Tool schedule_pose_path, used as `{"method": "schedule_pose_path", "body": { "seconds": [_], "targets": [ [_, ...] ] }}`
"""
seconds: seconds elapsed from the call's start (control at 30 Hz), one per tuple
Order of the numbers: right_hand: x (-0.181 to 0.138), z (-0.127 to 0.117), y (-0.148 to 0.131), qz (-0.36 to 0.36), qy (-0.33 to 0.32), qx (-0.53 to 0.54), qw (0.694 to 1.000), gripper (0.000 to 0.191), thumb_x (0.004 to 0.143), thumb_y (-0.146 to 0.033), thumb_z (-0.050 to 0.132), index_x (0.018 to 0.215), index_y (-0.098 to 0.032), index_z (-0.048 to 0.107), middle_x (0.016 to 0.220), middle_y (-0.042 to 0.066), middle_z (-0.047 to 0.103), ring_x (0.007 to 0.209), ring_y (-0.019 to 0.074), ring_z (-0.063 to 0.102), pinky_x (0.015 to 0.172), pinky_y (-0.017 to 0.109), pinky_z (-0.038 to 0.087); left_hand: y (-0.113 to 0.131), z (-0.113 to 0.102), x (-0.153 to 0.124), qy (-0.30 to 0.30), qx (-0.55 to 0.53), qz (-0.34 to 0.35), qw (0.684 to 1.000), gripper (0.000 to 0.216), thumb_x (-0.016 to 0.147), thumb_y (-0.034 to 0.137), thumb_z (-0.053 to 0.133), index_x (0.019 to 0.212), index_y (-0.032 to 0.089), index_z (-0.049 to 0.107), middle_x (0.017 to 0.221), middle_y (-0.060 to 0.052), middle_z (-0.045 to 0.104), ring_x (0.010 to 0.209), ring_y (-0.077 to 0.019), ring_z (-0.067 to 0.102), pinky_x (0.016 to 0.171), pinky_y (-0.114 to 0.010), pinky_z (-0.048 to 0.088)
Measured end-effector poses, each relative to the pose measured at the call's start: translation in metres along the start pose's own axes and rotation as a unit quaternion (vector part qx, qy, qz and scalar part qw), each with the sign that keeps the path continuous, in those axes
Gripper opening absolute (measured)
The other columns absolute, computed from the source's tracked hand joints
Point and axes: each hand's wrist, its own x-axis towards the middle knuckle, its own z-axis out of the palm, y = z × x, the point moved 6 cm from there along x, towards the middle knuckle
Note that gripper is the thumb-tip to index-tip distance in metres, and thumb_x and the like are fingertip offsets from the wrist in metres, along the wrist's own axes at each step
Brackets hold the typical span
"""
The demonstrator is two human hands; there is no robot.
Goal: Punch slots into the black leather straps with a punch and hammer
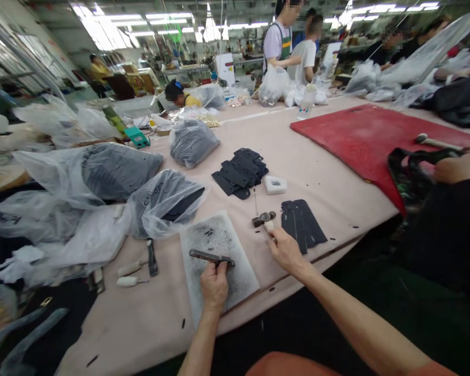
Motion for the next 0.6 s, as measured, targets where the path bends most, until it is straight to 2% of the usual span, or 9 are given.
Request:
{"method": "schedule_pose_path", "body": {
  "seconds": [0.17, 0.37, 0.5, 0.6],
  "targets": [
    [-0.048, 0.017, -0.017, -0.064, -0.035, 0.007, 0.997, 0.023, 0.09, -0.02, 0.047, 0.106, -0.018, 0.062, 0.098, 0.007, 0.064, 0.085, 0.0192, 0.06, 0.081, 0.031, 0.044, 0.006, 0.001, -0.005, -0.002, 0.009, 0.008, 1.0, 0.026, 0.083, 0.038, 0.053, 0.085, 0.018, 0.07, 0.078, -0.007, 0.074, 0.075, -0.0239, 0.069, 0.07, -0.034, 0.052],
    [-0.068, 0.041, -0.024, -0.068, -0.087, -0.015, 0.994, 0.021, 0.089, -0.018, 0.049, 0.105, -0.016, 0.063, 0.097, 0.007, 0.064, 0.083, 0.0187, 0.06, 0.079, 0.03, 0.044, 0.011, 0.0, -0.007, 0.015, 0.032, 0.003, 0.999, 0.025, 0.083, 0.038, 0.053, 0.08, 0.018, 0.068, 0.075, -0.008, 0.073, 0.072, -0.0234, 0.067, 0.067, -0.033, 0.049],
    [-0.078, 0.043, -0.013, -0.091, -0.067, -0.055, 0.992, 0.02, 0.088, -0.016, 0.049, 0.103, -0.017, 0.063, 0.099, 0.009, 0.063, 0.092, 0.0214, 0.059, 0.083, 0.032, 0.044, 0.011, 0.0, -0.007, 0.006, 0.037, 0.013, 0.999, 0.027, 0.084, 0.039, 0.052, 0.083, 0.018, 0.069, 0.078, -0.008, 0.074, 0.075, -0.0248, 0.068, 0.069, -0.034, 0.05],
    [-0.081, 0.045, 0.0, -0.098, -0.043, -0.08, 0.991, 0.023, 0.09, -0.016, 0.046, 0.106, -0.016, 0.063, 0.099, 0.01, 0.064, 0.091, 0.0224, 0.058, 0.083, 0.034, 0.045, 0.009, 0.001, -0.007, -0.005, 0.029, 0.011, 1.0, 0.03, 0.085, 0.039, 0.051, 0.088, 0.017, 0.071, 0.083, -0.01, 0.075, 0.08, -0.0266, 0.07, 0.074, -0.037, 0.053]
  ]
}}
